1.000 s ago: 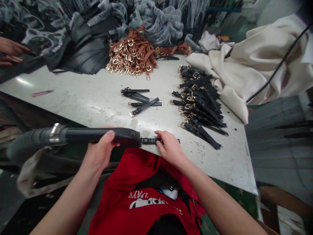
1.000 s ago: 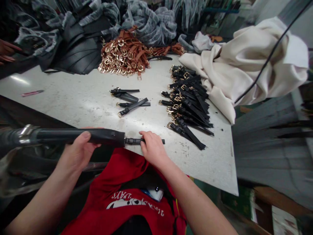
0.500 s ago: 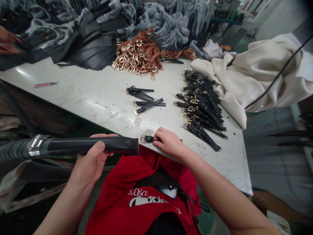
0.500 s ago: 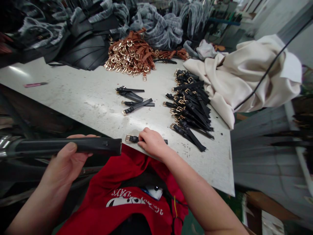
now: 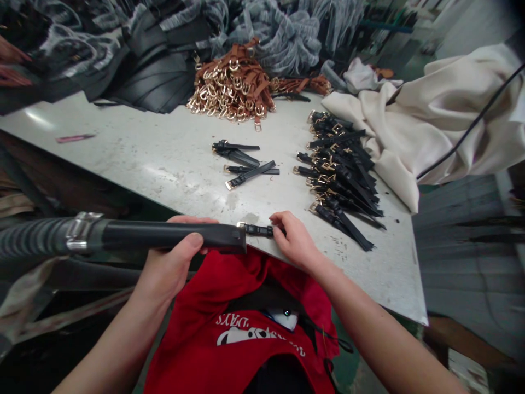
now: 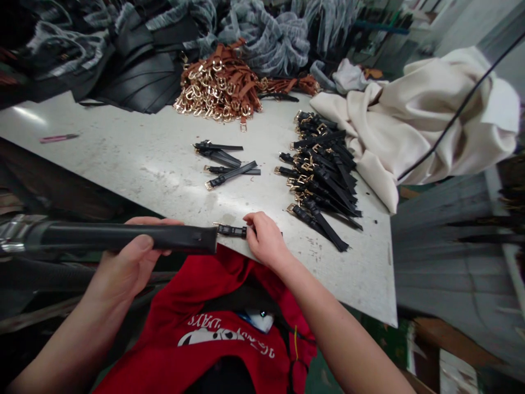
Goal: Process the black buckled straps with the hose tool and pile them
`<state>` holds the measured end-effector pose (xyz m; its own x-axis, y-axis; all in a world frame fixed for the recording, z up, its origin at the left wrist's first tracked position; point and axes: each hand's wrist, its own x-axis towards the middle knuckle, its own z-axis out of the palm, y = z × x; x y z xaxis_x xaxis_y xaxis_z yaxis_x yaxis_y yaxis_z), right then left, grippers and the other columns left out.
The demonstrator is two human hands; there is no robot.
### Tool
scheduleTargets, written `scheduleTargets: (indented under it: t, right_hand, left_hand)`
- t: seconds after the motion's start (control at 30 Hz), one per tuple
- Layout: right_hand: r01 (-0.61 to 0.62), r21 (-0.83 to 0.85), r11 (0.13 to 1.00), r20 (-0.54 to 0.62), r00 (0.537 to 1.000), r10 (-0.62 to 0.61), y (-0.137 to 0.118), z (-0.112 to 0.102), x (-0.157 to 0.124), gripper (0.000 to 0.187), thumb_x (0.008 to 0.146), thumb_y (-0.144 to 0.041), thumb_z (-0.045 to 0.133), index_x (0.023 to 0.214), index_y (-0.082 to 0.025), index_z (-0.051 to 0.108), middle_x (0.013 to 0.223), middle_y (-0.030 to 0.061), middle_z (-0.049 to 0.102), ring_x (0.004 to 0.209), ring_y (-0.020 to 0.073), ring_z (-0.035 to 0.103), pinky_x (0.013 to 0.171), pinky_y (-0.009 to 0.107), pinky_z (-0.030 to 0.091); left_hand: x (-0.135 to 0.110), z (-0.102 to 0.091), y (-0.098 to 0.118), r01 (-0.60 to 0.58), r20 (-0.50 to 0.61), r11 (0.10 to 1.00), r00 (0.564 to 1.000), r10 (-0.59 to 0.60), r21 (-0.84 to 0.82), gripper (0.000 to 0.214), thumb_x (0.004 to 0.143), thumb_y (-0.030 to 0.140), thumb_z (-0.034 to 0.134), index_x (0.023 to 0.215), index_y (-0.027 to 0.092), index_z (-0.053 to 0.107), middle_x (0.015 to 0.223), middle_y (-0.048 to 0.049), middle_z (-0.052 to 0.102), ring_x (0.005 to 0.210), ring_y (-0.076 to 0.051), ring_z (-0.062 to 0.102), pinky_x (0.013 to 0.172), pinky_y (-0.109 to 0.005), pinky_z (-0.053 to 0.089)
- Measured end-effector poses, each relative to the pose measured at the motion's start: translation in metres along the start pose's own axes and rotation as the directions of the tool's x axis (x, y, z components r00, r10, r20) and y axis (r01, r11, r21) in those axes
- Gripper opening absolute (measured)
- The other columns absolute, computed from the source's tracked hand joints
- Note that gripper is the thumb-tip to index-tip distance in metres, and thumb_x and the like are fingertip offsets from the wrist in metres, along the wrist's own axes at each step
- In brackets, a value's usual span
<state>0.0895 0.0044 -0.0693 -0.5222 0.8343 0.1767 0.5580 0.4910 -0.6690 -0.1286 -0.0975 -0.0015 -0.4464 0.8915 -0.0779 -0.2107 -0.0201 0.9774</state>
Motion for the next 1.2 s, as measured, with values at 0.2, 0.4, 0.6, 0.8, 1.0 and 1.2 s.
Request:
scheduleTargets:
  t: [0.2, 0.4, 0.6, 0.8, 1.0, 1.2]
  right_hand:
    - [-0.019, -0.05, 0.999, 0.032, 0.999, 0.021, 0.0, 0.003, -0.001, 0.038, 0.078, -0.009, 0.043, 0.112, -0.016, 0.057, 0.097, 0.0106, 0.067, 0.091, 0.024, 0.06, 0.085, 0.04, 0.047]
    - [-0.01, -0.036, 0.999, 0.028, 1.0, 0.011, 0.001, 0.004, -0.001, 0.04, 0.081, -0.01, 0.043, 0.119, -0.015, 0.055, 0.099, 0.0109, 0.068, 0.093, 0.024, 0.06, 0.088, 0.04, 0.046]
    - [-0.01, -0.039, 0.999, 0.021, 1.0, 0.011, 0.001, 0.003, -0.002, 0.04, 0.081, -0.009, 0.043, 0.117, -0.015, 0.057, 0.099, 0.0108, 0.068, 0.092, 0.0237, 0.059, 0.086, 0.038, 0.045]
    - [0.032, -0.18, 0.983, 0.031, 0.999, -0.027, -0.005, 0.002, -0.001, 0.018, 0.09, -0.028, 0.052, 0.099, -0.019, 0.065, 0.097, 0.0104, 0.065, 0.093, 0.0254, 0.057, 0.083, 0.038, 0.041]
    - [0.056, -0.275, 0.96, 0.038, 0.998, -0.047, -0.018, 0.003, -0.014, 0.005, 0.088, -0.019, 0.058, 0.088, -0.02, 0.063, 0.092, 0.0084, 0.065, 0.088, 0.024, 0.057, 0.078, 0.036, 0.038]
    - [0.049, -0.164, 0.985, 0.023, 0.999, -0.046, -0.02, 0.005, -0.028, 0.002, 0.087, -0.021, 0.063, 0.087, -0.021, 0.061, 0.095, 0.008, 0.065, 0.092, 0.0234, 0.057, 0.081, 0.036, 0.041]
  left_hand:
    - [0.027, 0.044, -0.013, -0.103, 0.158, 0.974, 0.985, 0.071, 0.203, 0.014, 0.071, 0.027, 0.077, 0.083, 0.02, 0.075, 0.085, -0.0042, 0.074, 0.078, -0.021, 0.066, 0.074, -0.031, 0.053]
    - [0.032, 0.047, -0.01, -0.052, 0.125, 0.979, 0.992, 0.027, 0.199, 0.016, 0.07, 0.031, 0.078, 0.083, 0.022, 0.075, 0.083, -0.0041, 0.074, 0.071, -0.02, 0.064, 0.063, -0.03, 0.053]
    - [0.031, 0.053, -0.011, 0.043, -0.017, 0.999, 0.999, -0.043, -0.008, 0.026, 0.059, 0.032, 0.084, 0.077, 0.017, 0.071, 0.071, -0.0021, 0.071, 0.064, -0.018, 0.064, 0.055, -0.027, 0.05]
    - [0.023, 0.002, 0.012, -0.063, -0.153, 0.991, 0.987, 0.044, -0.121, 0.031, 0.056, 0.034, 0.086, 0.076, 0.015, 0.072, 0.072, -0.0008, 0.073, 0.06, -0.013, 0.06, 0.049, -0.022, 0.047]
    - [-0.005, -0.014, 0.016, -0.085, -0.135, 0.994, 0.988, 0.075, -0.071, 0.026, 0.061, 0.033, 0.084, 0.08, 0.019, 0.073, 0.08, -0.0034, 0.077, 0.065, -0.015, 0.061, 0.051, -0.023, 0.046]
    - [-0.012, -0.008, 0.012, -0.045, -0.083, 0.994, 0.996, 0.037, -0.1, 0.028, 0.059, 0.034, 0.084, 0.08, 0.019, 0.073, 0.08, -0.0054, 0.077, 0.065, -0.017, 0.062, 0.052, -0.024, 0.045]
